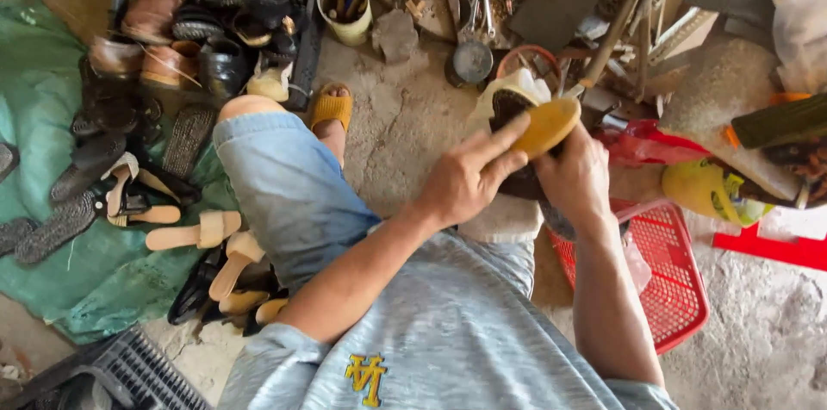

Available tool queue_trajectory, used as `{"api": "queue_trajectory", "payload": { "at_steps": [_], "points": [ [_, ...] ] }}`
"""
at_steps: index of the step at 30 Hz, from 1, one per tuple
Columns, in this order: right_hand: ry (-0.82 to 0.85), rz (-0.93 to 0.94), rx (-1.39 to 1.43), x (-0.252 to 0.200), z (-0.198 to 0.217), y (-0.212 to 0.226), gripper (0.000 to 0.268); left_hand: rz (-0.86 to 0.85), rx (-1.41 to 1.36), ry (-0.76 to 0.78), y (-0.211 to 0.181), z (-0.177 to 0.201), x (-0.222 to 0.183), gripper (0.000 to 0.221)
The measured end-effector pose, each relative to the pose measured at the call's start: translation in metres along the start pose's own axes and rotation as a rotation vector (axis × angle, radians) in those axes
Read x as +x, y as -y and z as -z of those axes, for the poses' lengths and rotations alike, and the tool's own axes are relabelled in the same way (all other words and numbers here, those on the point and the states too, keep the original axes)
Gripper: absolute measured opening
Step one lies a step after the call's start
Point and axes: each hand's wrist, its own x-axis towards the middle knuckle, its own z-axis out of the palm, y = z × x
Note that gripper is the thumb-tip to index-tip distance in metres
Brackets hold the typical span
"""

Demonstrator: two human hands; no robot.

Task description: The person is brushing and hammering various sandals and shoes to clean or repair them in a workshop setting.

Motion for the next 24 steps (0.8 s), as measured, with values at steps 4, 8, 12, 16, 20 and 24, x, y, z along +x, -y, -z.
{"api": "queue_trajectory", "payload": {
  "at_steps": [4,8,12,16,20,24],
  "points": [
    [-0.081,0.079,-0.010,-0.002,-0.009,-0.017,0.024,0.058,-0.029,-0.056,0.026,0.001,0.002,0.047],
    [-0.165,0.162,0.067,-0.009,0.009,-0.003,0.025,-0.073,-0.037,0.143,-0.020,0.017,0.009,0.044],
    [-0.377,0.447,0.306,-0.018,0.037,0.009,0.031,-0.258,-0.163,0.019,-0.055,0.032,0.029,0.044],
    [-0.555,0.679,0.416,-0.023,0.041,0.002,0.043,-0.467,0.041,0.070,-0.078,0.034,0.012,0.045],
    [-0.409,0.602,0.370,-0.038,0.019,-0.012,0.047,-0.319,-0.087,0.137,-0.074,0.030,-0.002,0.047],
    [-0.402,0.481,0.388,-0.066,-0.007,-0.038,0.043,-0.247,-0.006,0.228,-0.046,0.021,-0.028,0.044]
  ]
}}
